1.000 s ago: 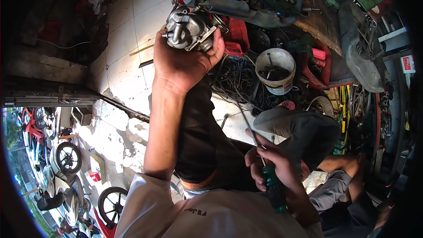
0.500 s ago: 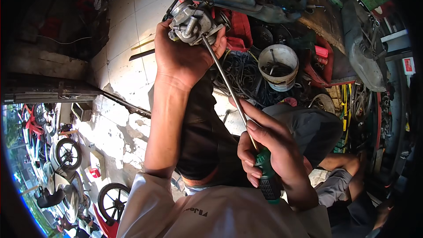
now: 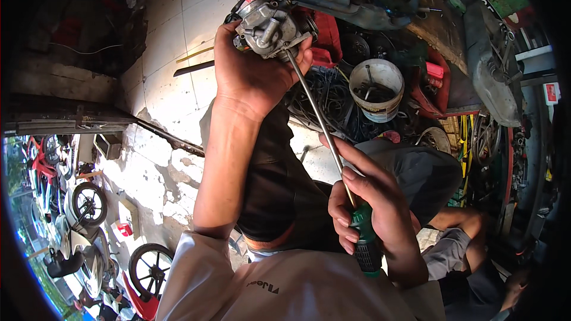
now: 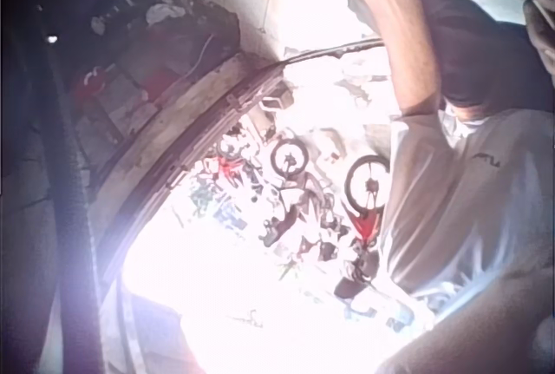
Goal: The person is disassembling a motorcycle carburetor using a screwdriver on a workbench in a repair shop.
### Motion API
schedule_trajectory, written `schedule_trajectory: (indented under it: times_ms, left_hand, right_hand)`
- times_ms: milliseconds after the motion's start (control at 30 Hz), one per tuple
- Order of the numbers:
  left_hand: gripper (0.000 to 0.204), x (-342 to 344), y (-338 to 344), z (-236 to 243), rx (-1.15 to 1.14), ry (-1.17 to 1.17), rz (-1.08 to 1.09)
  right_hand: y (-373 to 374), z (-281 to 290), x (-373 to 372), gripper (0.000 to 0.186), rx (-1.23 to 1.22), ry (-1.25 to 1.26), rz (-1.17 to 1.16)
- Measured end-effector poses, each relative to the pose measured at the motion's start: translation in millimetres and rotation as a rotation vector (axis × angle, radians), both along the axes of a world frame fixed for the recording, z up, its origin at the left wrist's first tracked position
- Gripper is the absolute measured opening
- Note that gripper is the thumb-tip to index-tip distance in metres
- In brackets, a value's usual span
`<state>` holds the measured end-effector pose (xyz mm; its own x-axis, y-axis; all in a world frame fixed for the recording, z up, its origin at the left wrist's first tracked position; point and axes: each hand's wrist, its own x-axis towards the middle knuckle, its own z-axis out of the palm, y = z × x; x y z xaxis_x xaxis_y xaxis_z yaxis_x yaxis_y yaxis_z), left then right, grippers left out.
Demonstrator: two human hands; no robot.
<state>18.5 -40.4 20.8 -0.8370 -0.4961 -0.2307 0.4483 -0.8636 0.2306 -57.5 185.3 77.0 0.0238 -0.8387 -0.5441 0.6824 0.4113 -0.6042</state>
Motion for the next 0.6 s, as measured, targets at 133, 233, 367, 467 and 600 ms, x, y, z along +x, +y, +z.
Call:
schedule_trajectory:
  times_ms: [133, 233, 367, 467, 600]
  left_hand:
    - [0.056, -2.1, 2.8, 5.5, 0.006, -0.099, 0.057]
    - [0.057, -5.5, 5.0, 5.5, -0.007, -0.137, 0.089]
    - [0.058, -7.0, 6.3, 7.0, 0.011, -0.163, 0.098]
    - [0.058, -7.0, 5.5, 5.0, 0.01, -0.152, 0.091]
    - [0.058, -6.2, 4.0, 1.5, -0.005, -0.153, 0.091]
  right_hand:
    - [1.3, 0.7, -1.0, 0.051, 0.0, -0.015, -0.011]
    - [0.0, 0.7, -1.9, 0.051, -0.005, -0.005, -0.026]
    - [0.7, -1.3, -1.0, 0.051, -0.004, -0.012, -0.043]
    - [1.7, 0.6, -1.0, 0.051, 0.0, -0.028, -0.037]
    - [0.9, -1.2, -0.8, 0.051, -0.004, -0.015, -0.044]
